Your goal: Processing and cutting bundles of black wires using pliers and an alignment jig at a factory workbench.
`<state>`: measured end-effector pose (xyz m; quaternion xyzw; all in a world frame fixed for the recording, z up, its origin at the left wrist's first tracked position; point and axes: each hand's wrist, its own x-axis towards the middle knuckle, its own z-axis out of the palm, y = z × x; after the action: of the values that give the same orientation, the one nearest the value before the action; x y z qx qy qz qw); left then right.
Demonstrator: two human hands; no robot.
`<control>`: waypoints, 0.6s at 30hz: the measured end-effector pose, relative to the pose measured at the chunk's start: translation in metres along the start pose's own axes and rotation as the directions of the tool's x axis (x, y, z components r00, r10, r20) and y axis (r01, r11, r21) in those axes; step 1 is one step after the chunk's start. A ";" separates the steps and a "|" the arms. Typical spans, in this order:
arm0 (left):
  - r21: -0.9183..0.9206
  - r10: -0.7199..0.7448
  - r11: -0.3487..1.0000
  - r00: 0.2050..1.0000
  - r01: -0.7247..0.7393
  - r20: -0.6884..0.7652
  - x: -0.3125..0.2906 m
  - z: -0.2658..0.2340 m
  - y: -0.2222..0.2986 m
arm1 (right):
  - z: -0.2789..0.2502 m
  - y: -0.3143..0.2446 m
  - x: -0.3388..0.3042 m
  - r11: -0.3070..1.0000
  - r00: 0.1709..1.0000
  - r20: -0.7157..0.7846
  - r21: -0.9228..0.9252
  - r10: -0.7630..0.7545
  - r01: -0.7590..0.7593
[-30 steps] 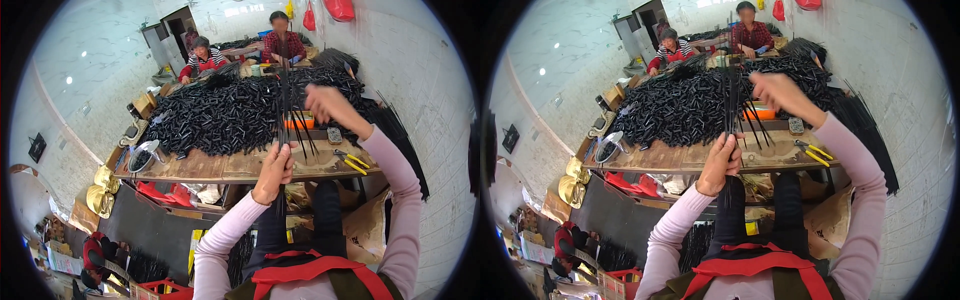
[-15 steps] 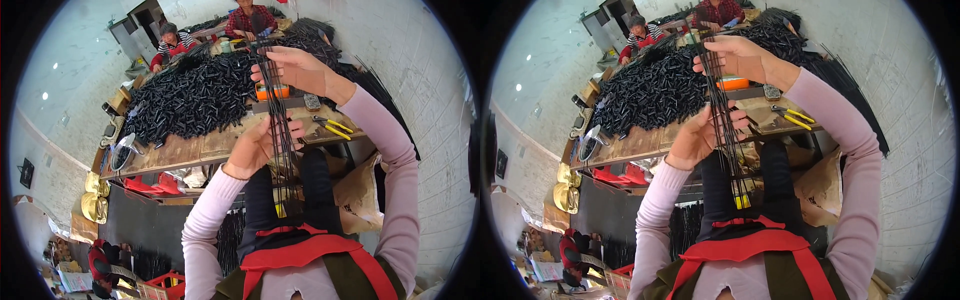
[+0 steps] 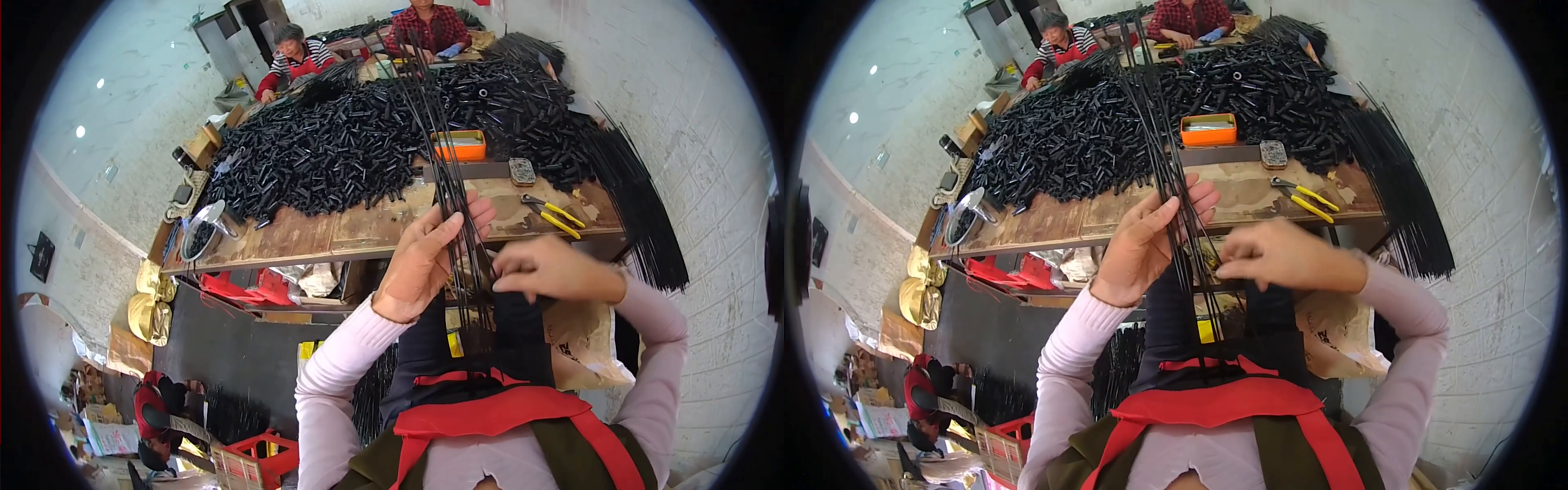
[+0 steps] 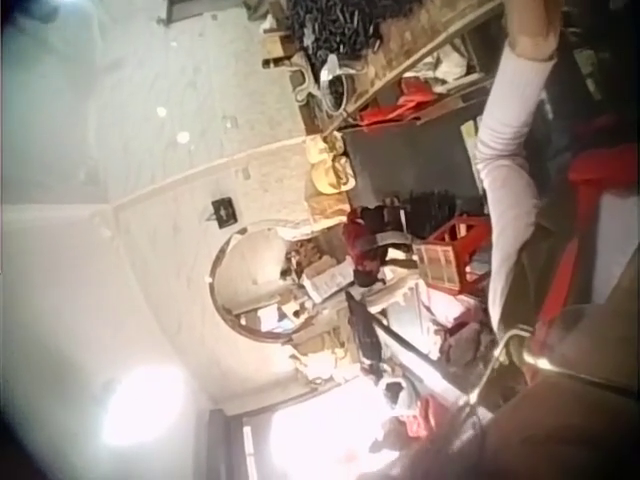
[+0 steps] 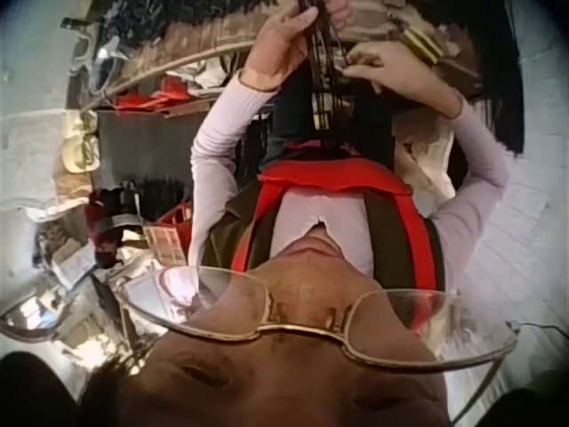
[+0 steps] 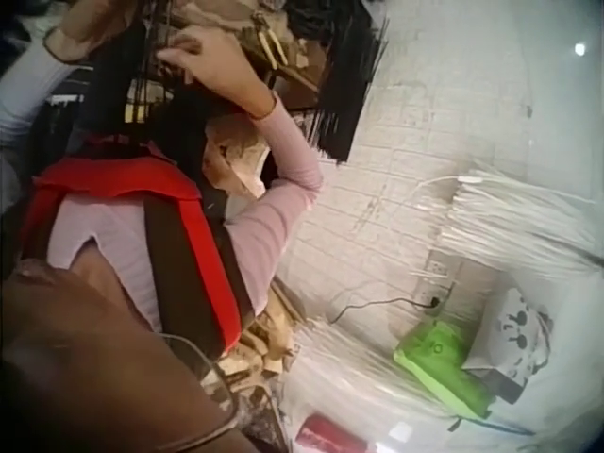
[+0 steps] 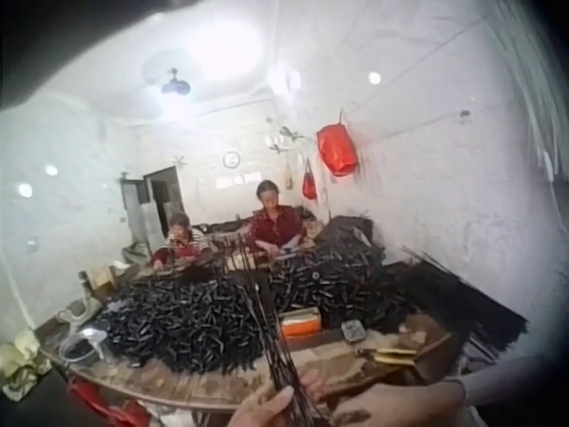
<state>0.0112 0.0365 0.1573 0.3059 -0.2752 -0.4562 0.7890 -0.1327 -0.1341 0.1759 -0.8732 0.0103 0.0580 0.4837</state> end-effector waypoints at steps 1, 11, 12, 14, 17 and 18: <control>0.052 0.009 0.999 1.000 -0.007 -0.025 0.000 0.001 0.000 | 0.008 0.006 0.000 1.000 0.999 0.036 0.005 0.013 -0.013; 0.087 -0.019 0.996 0.991 0.030 -0.130 0.005 -0.017 -0.018 | -0.075 -0.050 0.028 0.840 0.672 -0.663 0.118 -0.330 0.529; 0.066 -0.011 0.998 0.990 0.020 -0.137 0.006 -0.018 -0.018 | -0.080 -0.055 0.025 0.794 0.572 -0.722 0.050 -0.391 0.606; 0.067 0.003 0.998 0.986 0.008 -0.169 0.006 -0.018 -0.015 | -0.078 -0.058 0.015 0.774 0.528 -0.762 0.056 -0.375 0.631; 0.072 0.035 0.997 0.979 -0.021 -0.200 0.008 -0.017 -0.009 | -0.055 -0.044 -0.002 0.832 0.605 -0.701 0.030 -0.378 0.554; 0.081 0.057 0.996 0.977 -0.041 -0.204 0.011 -0.016 -0.008 | -0.039 -0.034 -0.003 0.869 0.655 -0.664 0.016 -0.361 0.495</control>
<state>0.0232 0.0279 0.1424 0.3747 -0.2169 -0.3917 0.8119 -0.1296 -0.1496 0.2253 -0.7643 -0.0267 -0.3611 0.5336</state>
